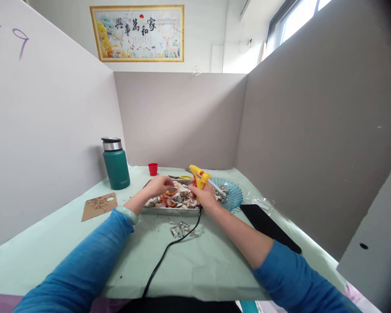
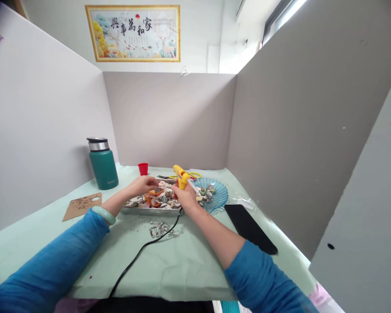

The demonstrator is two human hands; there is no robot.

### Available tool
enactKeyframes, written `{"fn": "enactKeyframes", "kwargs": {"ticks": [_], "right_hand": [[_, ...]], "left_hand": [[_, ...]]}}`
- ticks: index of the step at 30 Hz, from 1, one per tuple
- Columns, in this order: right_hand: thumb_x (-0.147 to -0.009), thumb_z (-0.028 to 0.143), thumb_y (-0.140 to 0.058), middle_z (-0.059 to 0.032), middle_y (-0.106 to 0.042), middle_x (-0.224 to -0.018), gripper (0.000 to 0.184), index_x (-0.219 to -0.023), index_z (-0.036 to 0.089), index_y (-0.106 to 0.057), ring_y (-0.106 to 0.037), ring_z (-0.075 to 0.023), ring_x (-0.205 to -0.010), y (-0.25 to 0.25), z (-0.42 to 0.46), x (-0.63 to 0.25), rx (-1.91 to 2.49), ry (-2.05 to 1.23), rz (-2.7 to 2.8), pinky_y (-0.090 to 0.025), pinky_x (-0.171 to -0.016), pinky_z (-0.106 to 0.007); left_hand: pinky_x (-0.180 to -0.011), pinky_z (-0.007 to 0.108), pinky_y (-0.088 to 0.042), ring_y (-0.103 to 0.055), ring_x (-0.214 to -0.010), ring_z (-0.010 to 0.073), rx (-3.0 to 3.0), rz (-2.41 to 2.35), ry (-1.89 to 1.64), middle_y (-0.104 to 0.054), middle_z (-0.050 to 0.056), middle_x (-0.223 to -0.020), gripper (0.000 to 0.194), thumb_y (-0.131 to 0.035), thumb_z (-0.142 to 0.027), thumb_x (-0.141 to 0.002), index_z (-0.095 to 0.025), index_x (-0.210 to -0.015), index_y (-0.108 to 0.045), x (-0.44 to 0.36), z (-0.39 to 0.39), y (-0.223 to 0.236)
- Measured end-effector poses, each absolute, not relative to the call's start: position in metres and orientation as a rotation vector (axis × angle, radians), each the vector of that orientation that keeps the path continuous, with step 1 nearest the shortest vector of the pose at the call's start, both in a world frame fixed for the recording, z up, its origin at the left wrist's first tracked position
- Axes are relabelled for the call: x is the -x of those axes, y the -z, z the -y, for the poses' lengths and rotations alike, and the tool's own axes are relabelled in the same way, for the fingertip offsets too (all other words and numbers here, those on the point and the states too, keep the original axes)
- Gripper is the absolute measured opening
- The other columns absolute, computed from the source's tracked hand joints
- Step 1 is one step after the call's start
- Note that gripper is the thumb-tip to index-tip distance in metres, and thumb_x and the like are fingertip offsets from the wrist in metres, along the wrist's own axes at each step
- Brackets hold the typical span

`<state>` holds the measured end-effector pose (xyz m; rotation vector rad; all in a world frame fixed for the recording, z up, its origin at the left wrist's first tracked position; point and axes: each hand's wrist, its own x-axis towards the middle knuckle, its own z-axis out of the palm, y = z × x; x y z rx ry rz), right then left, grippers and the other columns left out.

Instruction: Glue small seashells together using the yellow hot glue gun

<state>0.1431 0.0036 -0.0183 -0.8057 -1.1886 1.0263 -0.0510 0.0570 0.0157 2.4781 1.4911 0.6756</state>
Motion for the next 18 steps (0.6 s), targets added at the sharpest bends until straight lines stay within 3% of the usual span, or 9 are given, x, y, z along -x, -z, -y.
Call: {"fn": "enactKeyframes", "kwargs": {"ticks": [4,7,13,18], "right_hand": [[-0.062,0.027,-0.065,0.0065,-0.052,-0.063,0.033,-0.091,0.019,-0.050,-0.047,-0.0071,-0.045,0.017,-0.002,-0.143,0.817,-1.022,1.205,-0.037,-0.044,-0.020],[-0.063,0.029,-0.065,0.0059,-0.053,-0.065,0.033,-0.091,0.019,-0.051,-0.047,-0.0067,-0.045,0.016,-0.002,-0.143,0.833,-1.018,1.221,-0.037,-0.044,-0.020],[-0.061,0.030,-0.067,0.0054,-0.053,-0.064,0.034,-0.089,0.019,-0.052,-0.047,-0.0077,-0.045,0.016,-0.002,-0.143,0.817,-1.042,1.195,-0.037,-0.044,-0.021],[-0.061,0.030,-0.066,0.0055,-0.052,-0.064,0.034,-0.090,0.019,-0.051,-0.047,-0.0075,-0.046,0.017,-0.003,-0.143,0.804,-1.032,1.209,-0.038,-0.044,-0.020]], "left_hand": [[-0.079,0.028,-0.041,-0.058,-0.087,0.0189,-2.966,-1.243,-0.540,-0.068,0.005,-0.090,0.023,-0.052,-0.025,-0.078,-0.020,-0.092,-0.069,0.036,-0.054,-0.008],[-0.081,0.033,-0.040,-0.055,-0.090,0.0230,-3.130,-1.386,-0.492,-0.065,0.009,-0.089,0.023,-0.053,-0.028,-0.079,-0.019,-0.091,-0.071,0.021,-0.053,-0.003],[-0.083,0.040,-0.036,-0.051,-0.097,0.0319,-3.062,-1.535,-0.450,-0.063,0.016,-0.087,0.014,-0.062,-0.026,-0.071,-0.015,-0.074,-0.071,0.003,-0.057,0.002],[-0.083,0.039,-0.035,-0.053,-0.094,0.0314,-2.831,-1.661,-0.492,-0.066,0.014,-0.079,0.007,-0.062,-0.020,-0.067,-0.018,-0.068,-0.069,-0.001,-0.056,0.000]]}}
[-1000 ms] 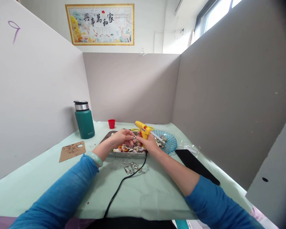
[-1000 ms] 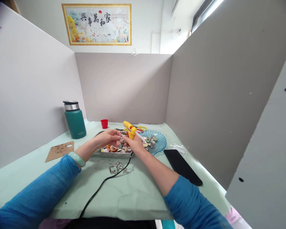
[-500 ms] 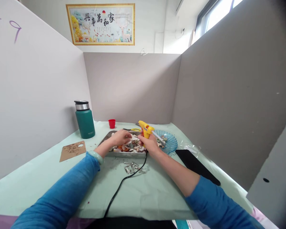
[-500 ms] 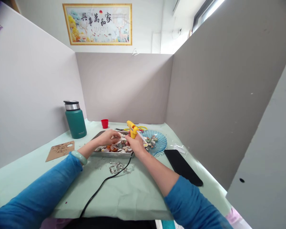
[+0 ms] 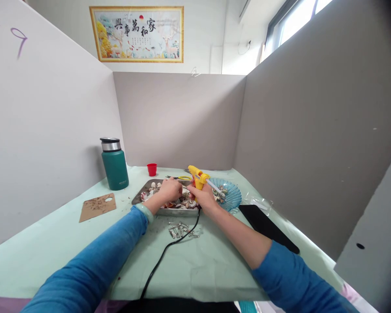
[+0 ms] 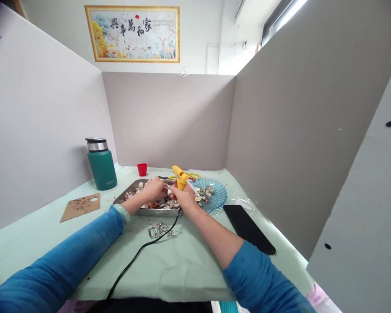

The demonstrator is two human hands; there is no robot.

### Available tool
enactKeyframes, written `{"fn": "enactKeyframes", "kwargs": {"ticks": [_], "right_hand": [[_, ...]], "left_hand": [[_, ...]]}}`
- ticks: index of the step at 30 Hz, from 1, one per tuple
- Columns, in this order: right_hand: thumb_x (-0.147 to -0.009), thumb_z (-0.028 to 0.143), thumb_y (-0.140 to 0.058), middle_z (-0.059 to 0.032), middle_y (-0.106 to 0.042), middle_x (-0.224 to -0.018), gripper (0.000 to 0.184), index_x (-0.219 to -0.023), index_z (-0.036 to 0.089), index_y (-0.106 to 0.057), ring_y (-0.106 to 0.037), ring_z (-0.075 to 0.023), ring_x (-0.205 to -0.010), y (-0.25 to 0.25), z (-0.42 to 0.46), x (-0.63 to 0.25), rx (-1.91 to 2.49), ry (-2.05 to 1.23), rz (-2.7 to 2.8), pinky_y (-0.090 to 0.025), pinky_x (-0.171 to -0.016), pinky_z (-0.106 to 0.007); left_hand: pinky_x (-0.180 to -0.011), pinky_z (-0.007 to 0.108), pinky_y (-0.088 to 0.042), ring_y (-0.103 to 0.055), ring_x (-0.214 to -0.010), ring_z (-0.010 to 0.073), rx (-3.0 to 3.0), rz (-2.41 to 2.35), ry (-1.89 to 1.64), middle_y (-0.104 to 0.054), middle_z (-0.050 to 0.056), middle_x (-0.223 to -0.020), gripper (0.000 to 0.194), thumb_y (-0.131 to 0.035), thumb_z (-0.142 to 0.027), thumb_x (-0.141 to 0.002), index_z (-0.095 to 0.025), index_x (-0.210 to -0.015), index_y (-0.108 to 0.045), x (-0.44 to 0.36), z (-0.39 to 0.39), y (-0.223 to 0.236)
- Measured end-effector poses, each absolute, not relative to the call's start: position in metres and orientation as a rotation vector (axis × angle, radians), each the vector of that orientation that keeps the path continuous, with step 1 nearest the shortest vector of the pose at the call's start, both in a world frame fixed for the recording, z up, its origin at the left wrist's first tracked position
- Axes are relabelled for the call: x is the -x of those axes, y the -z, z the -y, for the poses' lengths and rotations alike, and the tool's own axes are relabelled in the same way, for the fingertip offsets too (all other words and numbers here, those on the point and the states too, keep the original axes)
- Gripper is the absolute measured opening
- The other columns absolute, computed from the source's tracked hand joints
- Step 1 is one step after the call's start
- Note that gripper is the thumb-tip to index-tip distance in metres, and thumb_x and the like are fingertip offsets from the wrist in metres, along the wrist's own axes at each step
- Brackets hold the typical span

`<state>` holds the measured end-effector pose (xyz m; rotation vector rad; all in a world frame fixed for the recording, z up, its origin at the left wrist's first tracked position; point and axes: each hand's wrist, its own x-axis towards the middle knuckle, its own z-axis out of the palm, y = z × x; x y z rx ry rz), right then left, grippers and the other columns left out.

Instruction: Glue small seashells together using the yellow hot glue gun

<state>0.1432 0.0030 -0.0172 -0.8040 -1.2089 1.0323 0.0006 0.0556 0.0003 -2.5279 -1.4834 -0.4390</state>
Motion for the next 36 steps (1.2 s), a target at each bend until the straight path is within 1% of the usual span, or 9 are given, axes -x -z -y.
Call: {"fn": "enactKeyframes", "kwargs": {"ticks": [5,9,13,16,20,23,26,32,36], "right_hand": [[-0.061,0.030,-0.066,0.0056,-0.053,-0.067,0.035,-0.091,0.019,-0.051,-0.048,-0.0072,-0.046,0.018,-0.003,-0.144,0.818,-1.037,1.203,-0.038,-0.044,-0.020],[-0.061,0.028,-0.066,0.0058,-0.053,-0.066,0.033,-0.089,0.020,-0.051,-0.048,-0.0076,-0.047,0.018,-0.003,-0.144,0.818,-1.038,1.192,-0.038,-0.045,-0.021],[-0.062,0.028,-0.065,0.0052,-0.054,-0.068,0.032,-0.090,0.020,-0.051,-0.049,-0.0080,-0.047,0.019,-0.004,-0.145,0.820,-1.045,1.200,-0.039,-0.045,-0.022],[-0.062,0.028,-0.065,0.0047,-0.055,-0.069,0.032,-0.090,0.020,-0.052,-0.049,-0.0080,-0.047,0.020,-0.005,-0.145,0.836,-1.045,1.222,-0.039,-0.045,-0.022],[-0.063,0.028,-0.066,0.0038,-0.054,-0.067,0.031,-0.089,0.020,-0.052,-0.048,-0.0086,-0.045,0.021,-0.006,-0.146,0.866,-1.028,1.248,-0.037,-0.042,-0.022],[-0.063,0.029,-0.066,0.0036,-0.054,-0.065,0.030,-0.090,0.021,-0.053,-0.048,-0.0099,-0.046,0.021,-0.007,-0.146,0.868,-1.029,1.265,-0.036,-0.042,-0.023],[-0.063,0.029,-0.066,0.0034,-0.054,-0.065,0.030,-0.089,0.021,-0.053,-0.048,-0.0104,-0.047,0.021,-0.006,-0.147,0.867,-1.036,1.273,-0.036,-0.043,-0.023],[-0.062,0.026,-0.066,0.0040,-0.054,-0.066,0.030,-0.087,0.022,-0.052,-0.046,-0.0095,-0.045,0.019,-0.005,-0.146,0.845,-1.052,1.261,-0.036,-0.043,-0.024],[-0.063,0.027,-0.065,0.0040,-0.053,-0.065,0.028,-0.088,0.022,-0.052,-0.047,-0.0098,-0.046,0.020,-0.005,-0.146,0.847,-1.033,1.264,-0.037,-0.044,-0.024]], "left_hand": [[-0.079,0.033,-0.036,-0.057,-0.085,0.0250,2.556,1.647,0.440,-0.068,0.008,-0.076,0.002,-0.064,-0.020,-0.064,-0.020,-0.064,-0.066,0.012,-0.046,-0.008],[-0.077,0.033,-0.037,-0.059,-0.080,0.0251,2.479,1.667,0.424,-0.066,0.009,-0.072,0.006,-0.064,-0.020,-0.063,-0.018,-0.058,-0.062,0.028,-0.045,-0.011],[-0.069,0.031,-0.039,-0.059,-0.072,0.0233,2.500,1.734,0.439,-0.064,0.007,-0.065,0.006,-0.062,-0.019,-0.064,-0.018,-0.059,-0.061,0.040,-0.051,-0.015],[-0.065,0.028,-0.041,-0.059,-0.069,0.0204,2.593,1.810,0.697,-0.064,0.005,-0.067,0.005,-0.064,-0.020,-0.063,-0.017,-0.063,-0.060,0.042,-0.051,-0.022],[-0.061,0.028,-0.046,-0.059,-0.061,0.0150,3.039,2.087,1.337,-0.067,0.006,-0.072,0.024,-0.071,-0.025,-0.063,-0.015,-0.082,-0.059,0.039,-0.043,-0.027],[-0.063,0.029,-0.049,-0.060,-0.060,0.0121,3.306,2.159,1.684,-0.068,0.008,-0.076,0.036,-0.078,-0.025,-0.059,-0.013,-0.086,-0.058,0.036,-0.036,-0.028],[-0.063,0.027,-0.051,-0.061,-0.060,0.0112,3.418,2.165,1.758,-0.069,0.009,-0.078,0.039,-0.081,-0.022,-0.057,-0.011,-0.087,-0.058,0.037,-0.035,-0.027],[-0.067,0.027,-0.052,-0.065,-0.066,0.0137,3.438,2.194,1.746,-0.070,0.010,-0.079,0.038,-0.082,-0.020,-0.056,-0.010,-0.086,-0.060,0.037,-0.038,-0.024],[-0.064,0.026,-0.051,-0.063,-0.060,0.0112,3.473,2.090,1.774,-0.069,0.008,-0.077,0.034,-0.081,-0.022,-0.058,-0.010,-0.082,-0.061,0.035,-0.037,-0.025]]}}
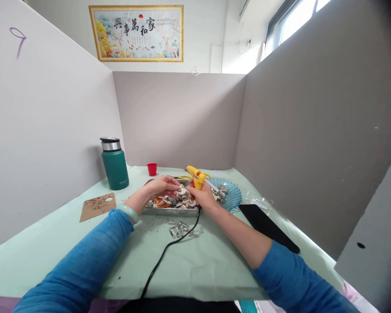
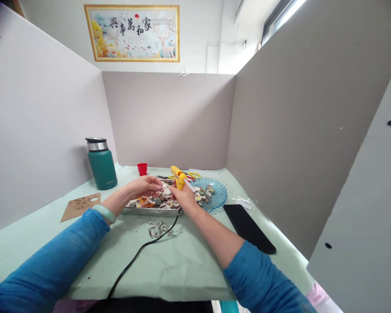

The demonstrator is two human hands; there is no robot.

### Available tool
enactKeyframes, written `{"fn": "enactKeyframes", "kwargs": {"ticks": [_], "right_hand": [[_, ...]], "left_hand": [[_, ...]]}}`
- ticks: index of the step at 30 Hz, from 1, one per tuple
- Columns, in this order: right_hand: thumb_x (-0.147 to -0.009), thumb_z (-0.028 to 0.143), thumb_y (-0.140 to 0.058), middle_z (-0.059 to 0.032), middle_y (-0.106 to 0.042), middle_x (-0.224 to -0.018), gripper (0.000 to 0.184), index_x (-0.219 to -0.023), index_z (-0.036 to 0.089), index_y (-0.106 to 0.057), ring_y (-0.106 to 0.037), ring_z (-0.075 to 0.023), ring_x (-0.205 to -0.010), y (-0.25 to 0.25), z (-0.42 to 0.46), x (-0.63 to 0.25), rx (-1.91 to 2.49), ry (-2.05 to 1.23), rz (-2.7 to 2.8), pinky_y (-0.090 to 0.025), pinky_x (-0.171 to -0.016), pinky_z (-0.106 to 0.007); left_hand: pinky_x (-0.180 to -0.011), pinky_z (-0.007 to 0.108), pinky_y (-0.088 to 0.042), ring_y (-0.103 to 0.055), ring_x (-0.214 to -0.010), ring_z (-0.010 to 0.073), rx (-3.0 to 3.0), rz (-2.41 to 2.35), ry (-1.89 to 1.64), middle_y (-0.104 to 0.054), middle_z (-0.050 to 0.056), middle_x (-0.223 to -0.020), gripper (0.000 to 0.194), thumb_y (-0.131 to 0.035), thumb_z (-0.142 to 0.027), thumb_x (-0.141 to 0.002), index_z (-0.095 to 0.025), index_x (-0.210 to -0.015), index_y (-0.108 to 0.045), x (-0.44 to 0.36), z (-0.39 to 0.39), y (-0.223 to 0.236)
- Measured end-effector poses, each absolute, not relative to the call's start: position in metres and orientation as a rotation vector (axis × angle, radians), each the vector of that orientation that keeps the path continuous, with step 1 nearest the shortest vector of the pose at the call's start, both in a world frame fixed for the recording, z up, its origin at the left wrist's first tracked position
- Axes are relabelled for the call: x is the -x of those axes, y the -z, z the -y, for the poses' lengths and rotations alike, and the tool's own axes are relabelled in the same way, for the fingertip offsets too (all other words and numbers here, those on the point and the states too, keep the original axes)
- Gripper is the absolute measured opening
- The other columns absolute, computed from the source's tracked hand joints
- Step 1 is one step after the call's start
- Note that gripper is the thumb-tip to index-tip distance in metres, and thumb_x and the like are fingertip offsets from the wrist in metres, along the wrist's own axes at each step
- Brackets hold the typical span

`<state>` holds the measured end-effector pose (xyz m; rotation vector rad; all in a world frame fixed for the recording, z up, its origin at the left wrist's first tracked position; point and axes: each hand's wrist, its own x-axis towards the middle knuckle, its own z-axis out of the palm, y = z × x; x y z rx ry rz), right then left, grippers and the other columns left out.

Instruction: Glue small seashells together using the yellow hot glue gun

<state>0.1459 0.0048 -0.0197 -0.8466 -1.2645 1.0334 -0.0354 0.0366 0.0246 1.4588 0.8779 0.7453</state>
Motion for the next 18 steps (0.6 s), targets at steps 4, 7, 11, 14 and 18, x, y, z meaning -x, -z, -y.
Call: {"fn": "enactKeyframes", "kwargs": {"ticks": [4,7,11,14,18], "right_hand": [[-0.064,0.028,-0.066,0.0037,-0.054,-0.065,0.029,-0.088,0.022,-0.053,-0.048,-0.0106,-0.046,0.020,-0.005,-0.146,0.849,-1.020,1.257,-0.038,-0.045,-0.025],[-0.062,0.027,-0.067,0.0034,-0.055,-0.067,0.030,-0.088,0.022,-0.052,-0.047,-0.0099,-0.046,0.020,-0.006,-0.146,0.815,-1.063,1.270,-0.037,-0.045,-0.025],[-0.061,0.025,-0.068,0.0033,-0.055,-0.068,0.031,-0.088,0.022,-0.053,-0.048,-0.0092,-0.047,0.019,-0.005,-0.146,0.782,-1.098,1.299,-0.037,-0.045,-0.024],[-0.062,0.025,-0.067,0.0042,-0.054,-0.067,0.030,-0.087,0.022,-0.052,-0.048,-0.0086,-0.046,0.018,-0.004,-0.146,0.789,-1.080,1.292,-0.037,-0.045,-0.023],[-0.062,0.027,-0.066,0.0060,-0.053,-0.064,0.031,-0.089,0.021,-0.051,-0.048,-0.0083,-0.046,0.017,-0.002,-0.144,0.800,-1.047,1.206,-0.038,-0.045,-0.022]], "left_hand": [[-0.062,0.025,-0.051,-0.060,-0.059,0.0095,-1.489,-0.857,-0.722,-0.066,0.006,-0.074,0.031,-0.080,-0.025,-0.061,-0.009,-0.082,-0.063,0.032,-0.034,-0.024],[-0.063,0.027,-0.052,-0.059,-0.061,0.0101,-1.509,-0.819,-0.702,-0.065,0.004,-0.071,0.030,-0.078,-0.028,-0.063,-0.010,-0.082,-0.064,0.027,-0.032,-0.022],[-0.064,0.028,-0.052,-0.058,-0.060,0.0102,-1.515,-0.807,-0.697,-0.062,0.002,-0.068,0.029,-0.078,-0.031,-0.064,-0.011,-0.079,-0.064,0.023,-0.027,-0.021],[-0.062,0.030,-0.052,-0.060,-0.061,0.0120,-1.524,-0.834,-0.718,-0.062,0.003,-0.072,0.032,-0.076,-0.035,-0.064,-0.011,-0.081,-0.062,0.023,-0.026,-0.024],[-0.062,0.031,-0.052,-0.061,-0.066,0.0139,-1.615,-0.905,-0.752,-0.064,0.008,-0.088,0.032,-0.071,-0.037,-0.068,-0.013,-0.086,-0.061,0.025,-0.032,-0.023]]}}
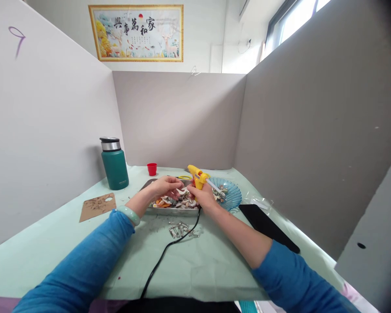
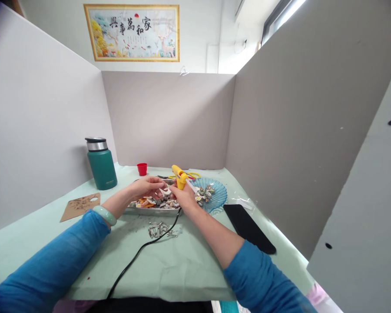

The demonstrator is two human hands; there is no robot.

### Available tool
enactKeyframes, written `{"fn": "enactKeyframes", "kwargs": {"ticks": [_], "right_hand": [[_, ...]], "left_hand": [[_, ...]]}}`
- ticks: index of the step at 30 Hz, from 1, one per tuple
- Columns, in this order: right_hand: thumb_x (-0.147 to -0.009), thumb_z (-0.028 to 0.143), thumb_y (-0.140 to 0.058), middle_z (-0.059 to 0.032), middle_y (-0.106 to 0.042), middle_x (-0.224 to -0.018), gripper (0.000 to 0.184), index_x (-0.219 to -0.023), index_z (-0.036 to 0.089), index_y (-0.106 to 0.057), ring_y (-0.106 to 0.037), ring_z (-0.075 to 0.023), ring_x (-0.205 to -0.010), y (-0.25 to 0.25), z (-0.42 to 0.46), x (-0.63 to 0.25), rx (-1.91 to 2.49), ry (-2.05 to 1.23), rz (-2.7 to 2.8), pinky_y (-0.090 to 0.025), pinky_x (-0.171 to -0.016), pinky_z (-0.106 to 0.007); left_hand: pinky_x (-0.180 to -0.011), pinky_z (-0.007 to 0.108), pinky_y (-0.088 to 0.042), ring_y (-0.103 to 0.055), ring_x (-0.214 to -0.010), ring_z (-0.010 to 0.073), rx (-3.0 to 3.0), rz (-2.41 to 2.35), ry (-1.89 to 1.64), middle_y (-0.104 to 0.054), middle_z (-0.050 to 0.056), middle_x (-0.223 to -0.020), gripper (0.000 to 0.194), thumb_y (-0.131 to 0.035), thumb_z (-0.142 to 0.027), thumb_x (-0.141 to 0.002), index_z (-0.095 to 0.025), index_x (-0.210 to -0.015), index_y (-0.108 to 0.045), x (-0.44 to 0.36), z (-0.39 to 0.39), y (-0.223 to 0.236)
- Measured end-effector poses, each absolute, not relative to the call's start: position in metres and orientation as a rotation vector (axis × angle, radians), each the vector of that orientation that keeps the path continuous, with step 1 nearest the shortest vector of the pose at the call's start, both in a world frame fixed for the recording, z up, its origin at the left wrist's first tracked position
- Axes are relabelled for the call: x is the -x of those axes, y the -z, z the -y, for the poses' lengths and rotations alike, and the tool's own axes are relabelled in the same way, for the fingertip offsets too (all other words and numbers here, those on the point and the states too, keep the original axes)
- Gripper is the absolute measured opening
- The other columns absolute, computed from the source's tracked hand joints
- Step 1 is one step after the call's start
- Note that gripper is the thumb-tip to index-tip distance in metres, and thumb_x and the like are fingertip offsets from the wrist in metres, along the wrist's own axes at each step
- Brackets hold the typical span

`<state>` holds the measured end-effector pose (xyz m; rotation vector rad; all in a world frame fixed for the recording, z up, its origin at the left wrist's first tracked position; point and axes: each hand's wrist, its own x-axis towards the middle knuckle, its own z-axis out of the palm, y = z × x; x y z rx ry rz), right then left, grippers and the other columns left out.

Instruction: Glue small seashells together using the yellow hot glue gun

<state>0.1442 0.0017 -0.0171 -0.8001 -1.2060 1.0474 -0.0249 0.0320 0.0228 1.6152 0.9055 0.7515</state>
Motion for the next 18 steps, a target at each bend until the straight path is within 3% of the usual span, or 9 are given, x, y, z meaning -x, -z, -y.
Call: {"fn": "enactKeyframes", "kwargs": {"ticks": [4,7,18], "right_hand": [[-0.061,0.026,-0.065,0.0061,-0.053,-0.064,0.032,-0.089,0.019,-0.051,-0.047,-0.0077,-0.046,0.016,-0.001,-0.143,0.810,-1.006,1.118,-0.037,-0.045,-0.021],[-0.062,0.025,-0.064,0.0060,-0.053,-0.066,0.033,-0.091,0.019,-0.051,-0.048,-0.0069,-0.046,0.016,-0.002,-0.143,0.800,-1.026,1.139,-0.037,-0.045,-0.020],[-0.062,0.025,-0.064,0.0076,-0.052,-0.059,0.029,-0.087,0.019,-0.050,-0.047,-0.0072,-0.043,0.013,0.002,-0.143,0.827,-1.022,1.175,-0.038,-0.043,-0.020]], "left_hand": [[-0.059,0.027,-0.049,-0.059,-0.064,0.0152,-2.021,-1.140,-0.727,-0.067,0.006,-0.083,0.020,-0.065,-0.029,-0.070,-0.016,-0.085,-0.064,0.025,-0.039,-0.016],[-0.067,0.026,-0.045,-0.061,-0.073,0.0185,-2.446,-1.289,-0.582,-0.069,0.005,-0.083,0.015,-0.061,-0.022,-0.069,-0.019,-0.080,-0.069,0.023,-0.039,-0.011],[-0.074,0.029,-0.045,-0.063,-0.088,0.0234,-2.836,-1.672,0.053,-0.071,0.007,-0.089,0.023,-0.054,-0.024,-0.071,-0.024,-0.085,-0.073,0.007,-0.028,-0.009]]}}
